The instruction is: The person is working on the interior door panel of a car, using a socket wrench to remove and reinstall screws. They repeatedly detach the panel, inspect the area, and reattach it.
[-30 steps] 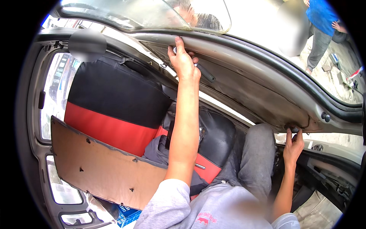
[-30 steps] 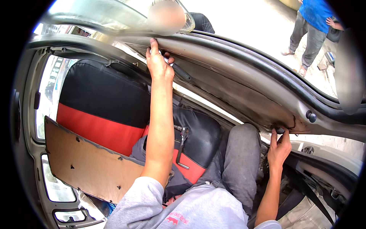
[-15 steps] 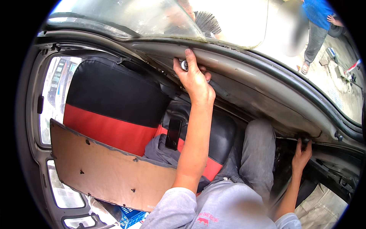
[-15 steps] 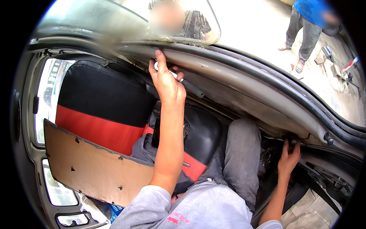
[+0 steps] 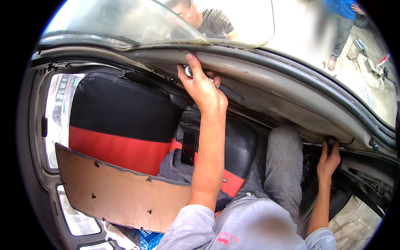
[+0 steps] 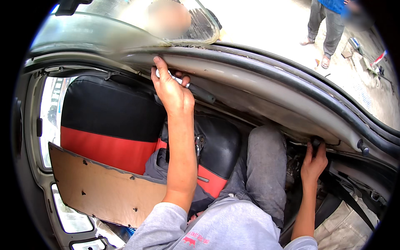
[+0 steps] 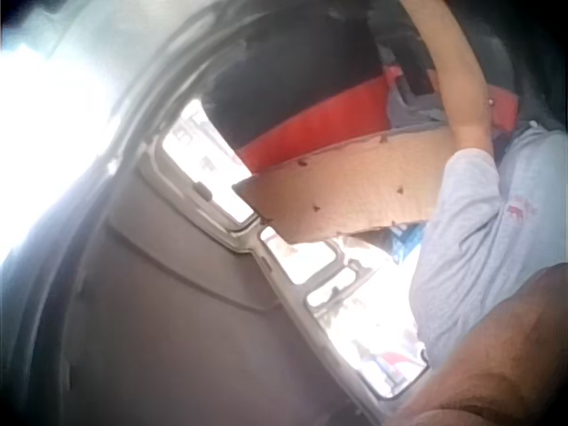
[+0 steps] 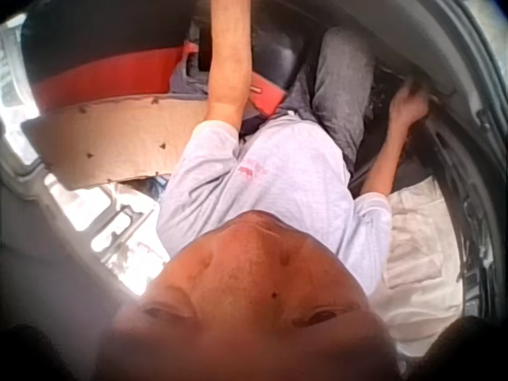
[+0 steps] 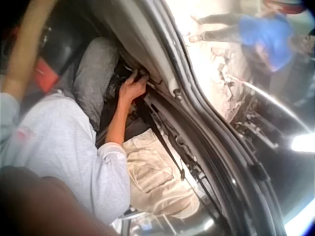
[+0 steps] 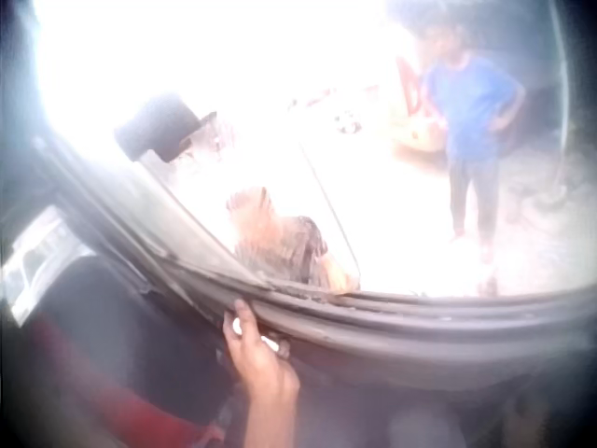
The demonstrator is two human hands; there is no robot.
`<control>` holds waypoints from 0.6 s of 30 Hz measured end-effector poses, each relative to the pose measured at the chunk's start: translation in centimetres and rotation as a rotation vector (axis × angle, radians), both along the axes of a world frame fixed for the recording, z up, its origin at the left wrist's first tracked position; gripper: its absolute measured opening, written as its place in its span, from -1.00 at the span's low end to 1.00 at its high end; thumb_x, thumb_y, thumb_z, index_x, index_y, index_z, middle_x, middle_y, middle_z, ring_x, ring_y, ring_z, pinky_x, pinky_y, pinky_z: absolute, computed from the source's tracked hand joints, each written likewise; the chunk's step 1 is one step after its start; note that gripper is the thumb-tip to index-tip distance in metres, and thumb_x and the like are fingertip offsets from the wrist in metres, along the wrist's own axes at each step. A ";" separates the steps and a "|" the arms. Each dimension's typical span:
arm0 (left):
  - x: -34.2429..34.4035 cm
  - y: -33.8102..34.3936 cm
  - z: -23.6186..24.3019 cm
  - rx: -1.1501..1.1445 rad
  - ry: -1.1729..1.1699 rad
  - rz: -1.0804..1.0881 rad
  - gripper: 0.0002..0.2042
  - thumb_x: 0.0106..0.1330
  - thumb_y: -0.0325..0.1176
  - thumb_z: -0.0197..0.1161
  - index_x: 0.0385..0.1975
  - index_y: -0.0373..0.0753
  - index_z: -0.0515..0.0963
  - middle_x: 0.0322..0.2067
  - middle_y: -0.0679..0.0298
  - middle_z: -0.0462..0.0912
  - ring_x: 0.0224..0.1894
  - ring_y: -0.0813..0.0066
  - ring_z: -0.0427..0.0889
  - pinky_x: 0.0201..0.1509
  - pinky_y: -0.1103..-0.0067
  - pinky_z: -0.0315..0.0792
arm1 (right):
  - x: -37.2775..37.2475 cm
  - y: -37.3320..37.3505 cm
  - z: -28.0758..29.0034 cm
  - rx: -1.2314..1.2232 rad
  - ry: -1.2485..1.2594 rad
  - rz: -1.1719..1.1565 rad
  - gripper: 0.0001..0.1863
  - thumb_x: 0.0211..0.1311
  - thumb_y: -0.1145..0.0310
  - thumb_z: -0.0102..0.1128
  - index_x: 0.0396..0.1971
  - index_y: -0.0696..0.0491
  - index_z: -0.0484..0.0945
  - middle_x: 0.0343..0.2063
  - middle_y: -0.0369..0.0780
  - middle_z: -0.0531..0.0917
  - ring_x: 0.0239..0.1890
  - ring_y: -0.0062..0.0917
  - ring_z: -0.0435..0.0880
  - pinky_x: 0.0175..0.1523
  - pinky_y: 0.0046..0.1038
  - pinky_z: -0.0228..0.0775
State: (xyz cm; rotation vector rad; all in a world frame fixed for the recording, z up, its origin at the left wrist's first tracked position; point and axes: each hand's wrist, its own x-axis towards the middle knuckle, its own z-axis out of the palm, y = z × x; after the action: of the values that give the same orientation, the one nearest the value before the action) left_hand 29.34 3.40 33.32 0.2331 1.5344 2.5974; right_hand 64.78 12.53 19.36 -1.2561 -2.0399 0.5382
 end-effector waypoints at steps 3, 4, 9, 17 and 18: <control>-1.4 0.9 -0.1 0.022 -0.025 -0.012 -0.33 0.39 -0.02 0.21 0.34 -0.20 0.09 -0.34 0.41 0.41 -0.50 0.70 0.26 -0.61 0.70 0.07 | -0.9 0.4 -0.2 -0.009 -0.055 0.013 -0.75 0.32 0.38 0.17 -0.18 0.26 0.44 -0.40 0.12 0.57 -0.37 0.13 0.52 -0.31 -0.13 0.37; -2.4 1.0 -0.2 0.021 -0.024 -0.010 -0.30 0.39 -0.02 0.22 0.36 -0.22 0.05 -0.34 0.40 0.41 -0.50 0.69 0.26 -0.61 0.69 0.07 | -2.0 0.4 0.1 0.040 -0.050 0.032 -0.75 0.31 0.38 0.18 -0.19 0.27 0.44 -0.38 0.13 0.57 -0.33 0.16 0.51 -0.29 -0.10 0.37; -9.0 1.1 -0.4 -0.025 -0.022 0.011 -0.22 0.36 0.04 0.22 0.40 -0.24 0.00 -0.26 0.34 0.43 -0.51 0.65 0.28 -0.64 0.69 0.08 | -7.0 1.2 0.9 -0.031 0.029 0.143 -0.70 0.23 0.35 0.26 -0.15 0.25 0.51 -0.37 0.08 0.60 -0.40 0.00 0.57 -0.30 -0.18 0.37; -8.5 -0.1 -4.0 -0.131 -0.050 -0.076 -0.66 0.39 -0.14 0.23 -0.02 -0.19 0.34 -0.37 0.30 0.47 -0.61 0.69 0.34 -0.69 0.75 0.10 | -13.8 1.7 2.4 -0.255 0.184 0.281 -0.74 0.20 0.35 0.27 -0.17 0.16 0.55 -0.59 -0.04 0.57 -0.60 -0.27 0.50 -0.39 -0.34 0.35; -6.3 -0.2 -4.7 -0.200 -0.042 -0.159 -0.68 0.38 -0.21 0.24 -0.01 -0.20 0.36 -0.42 0.32 0.47 -0.62 0.70 0.33 -0.70 0.76 0.09 | -14.5 1.6 2.5 -0.238 0.200 0.284 -0.75 0.20 0.35 0.27 -0.18 0.15 0.55 -0.57 -0.03 0.58 -0.57 -0.23 0.54 -0.38 -0.32 0.37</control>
State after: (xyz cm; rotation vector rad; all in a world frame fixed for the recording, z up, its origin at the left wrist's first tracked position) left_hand 23.00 3.19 28.62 0.2674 1.6727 2.2963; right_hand 50.25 14.12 21.87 -0.9988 -2.0372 1.0233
